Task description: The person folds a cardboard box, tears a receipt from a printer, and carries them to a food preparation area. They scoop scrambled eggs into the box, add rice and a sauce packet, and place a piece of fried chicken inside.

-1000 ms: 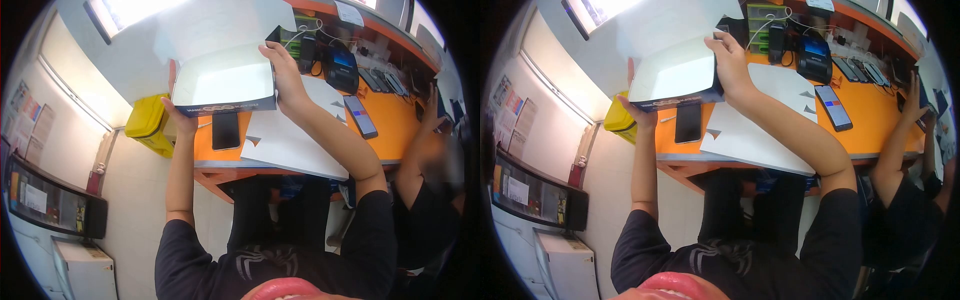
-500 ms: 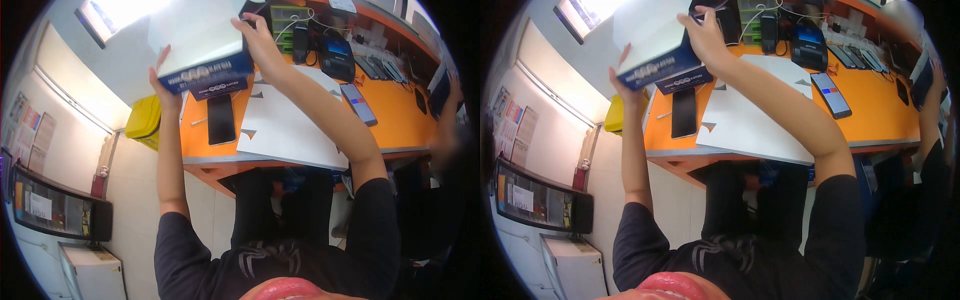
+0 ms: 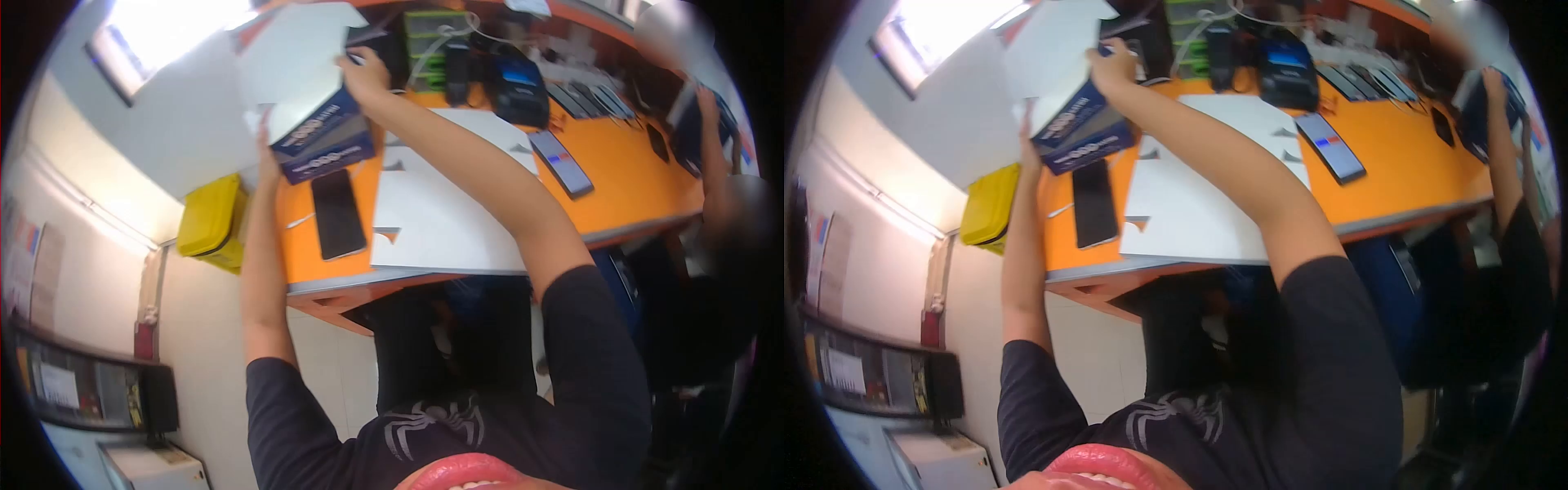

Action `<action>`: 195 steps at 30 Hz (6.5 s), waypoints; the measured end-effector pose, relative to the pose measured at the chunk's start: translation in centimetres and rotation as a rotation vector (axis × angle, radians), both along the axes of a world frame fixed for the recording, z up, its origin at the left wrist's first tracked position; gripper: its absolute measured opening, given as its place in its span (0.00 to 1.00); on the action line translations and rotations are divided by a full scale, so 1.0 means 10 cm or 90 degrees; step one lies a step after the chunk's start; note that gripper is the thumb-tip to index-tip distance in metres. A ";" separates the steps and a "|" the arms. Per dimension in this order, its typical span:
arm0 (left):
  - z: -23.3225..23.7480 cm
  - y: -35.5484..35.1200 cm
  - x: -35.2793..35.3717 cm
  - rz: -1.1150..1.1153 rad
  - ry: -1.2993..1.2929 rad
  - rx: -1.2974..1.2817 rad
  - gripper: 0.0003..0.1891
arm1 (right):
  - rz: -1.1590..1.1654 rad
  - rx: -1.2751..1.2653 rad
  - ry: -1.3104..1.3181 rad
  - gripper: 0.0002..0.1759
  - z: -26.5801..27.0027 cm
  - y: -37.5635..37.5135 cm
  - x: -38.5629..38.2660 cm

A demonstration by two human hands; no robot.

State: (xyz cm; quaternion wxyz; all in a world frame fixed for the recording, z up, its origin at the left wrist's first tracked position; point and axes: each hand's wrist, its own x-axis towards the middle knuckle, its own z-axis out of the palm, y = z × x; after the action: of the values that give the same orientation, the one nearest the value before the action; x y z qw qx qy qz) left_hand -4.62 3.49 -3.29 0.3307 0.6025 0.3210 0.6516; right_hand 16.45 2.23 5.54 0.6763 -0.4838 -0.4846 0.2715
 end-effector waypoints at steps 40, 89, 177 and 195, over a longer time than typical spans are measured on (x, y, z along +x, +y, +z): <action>-0.20 0.01 -0.10 -0.163 -0.072 -0.153 0.30 | 0.250 -0.242 -0.229 0.27 -0.56 0.96 0.03; 0.63 -0.28 0.89 0.152 0.760 0.306 0.33 | 0.092 0.131 -0.565 0.10 -0.66 0.23 0.42; 0.03 1.05 -0.51 0.473 0.987 -0.249 0.23 | -0.023 -0.475 -0.570 0.14 -0.42 0.76 -0.28; 0.09 0.70 -0.23 0.487 0.931 -0.238 0.27 | -0.060 -0.288 -0.303 0.20 -0.83 0.73 -0.17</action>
State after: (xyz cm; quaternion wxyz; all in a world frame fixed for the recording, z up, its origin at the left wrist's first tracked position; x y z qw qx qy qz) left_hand -6.96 10.54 -2.35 -0.1092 0.6574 0.7387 0.1012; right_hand 14.74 9.51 -2.77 0.4315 -0.6936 -0.5333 0.2200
